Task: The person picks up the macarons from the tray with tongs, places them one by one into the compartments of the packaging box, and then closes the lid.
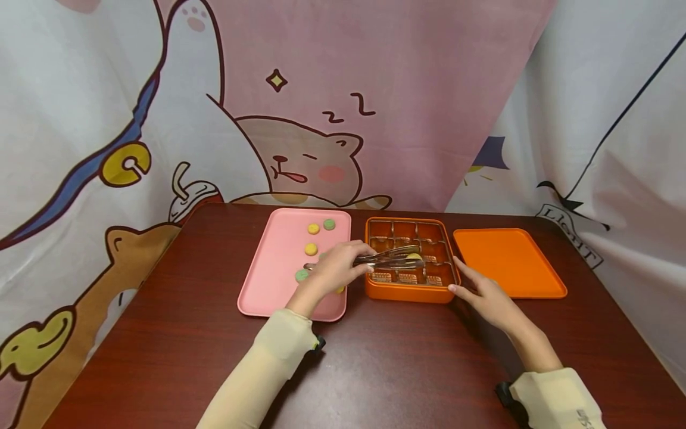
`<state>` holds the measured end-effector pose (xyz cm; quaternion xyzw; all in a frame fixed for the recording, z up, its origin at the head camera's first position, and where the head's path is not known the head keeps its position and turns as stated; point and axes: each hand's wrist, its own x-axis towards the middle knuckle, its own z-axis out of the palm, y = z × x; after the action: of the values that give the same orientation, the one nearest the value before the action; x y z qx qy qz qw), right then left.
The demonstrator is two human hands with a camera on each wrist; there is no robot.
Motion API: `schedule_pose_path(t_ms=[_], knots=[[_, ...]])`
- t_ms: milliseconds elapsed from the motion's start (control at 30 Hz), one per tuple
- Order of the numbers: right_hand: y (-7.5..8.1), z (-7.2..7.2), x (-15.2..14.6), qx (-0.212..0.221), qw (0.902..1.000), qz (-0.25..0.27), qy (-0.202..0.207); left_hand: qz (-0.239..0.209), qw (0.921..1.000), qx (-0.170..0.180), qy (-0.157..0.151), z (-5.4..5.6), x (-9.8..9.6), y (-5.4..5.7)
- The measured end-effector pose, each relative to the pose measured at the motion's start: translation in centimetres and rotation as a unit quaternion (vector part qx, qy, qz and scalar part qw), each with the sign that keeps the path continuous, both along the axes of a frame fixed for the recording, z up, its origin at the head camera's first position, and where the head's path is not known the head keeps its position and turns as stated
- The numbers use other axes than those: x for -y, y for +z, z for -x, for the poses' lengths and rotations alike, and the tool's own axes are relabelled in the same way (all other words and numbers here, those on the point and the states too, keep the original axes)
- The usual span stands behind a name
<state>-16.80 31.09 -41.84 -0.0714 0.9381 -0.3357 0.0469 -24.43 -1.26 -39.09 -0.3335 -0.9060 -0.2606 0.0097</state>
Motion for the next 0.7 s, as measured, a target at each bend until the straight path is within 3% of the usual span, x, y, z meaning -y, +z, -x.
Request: schedule_pose_path(t_ms=[400, 700], knots=[[-0.2, 0.0, -0.3, -0.003, 1.0, -0.002, 0.0, 0.055, 0.9979, -0.03, 0.017, -0.4, -2.3, 0.2], [-0.3, -0.1, -0.2, 0.003, 1.0, -0.002, -0.004, 0.073, 0.9967, -0.03, 0.021, -0.7, -3.9, 0.2]])
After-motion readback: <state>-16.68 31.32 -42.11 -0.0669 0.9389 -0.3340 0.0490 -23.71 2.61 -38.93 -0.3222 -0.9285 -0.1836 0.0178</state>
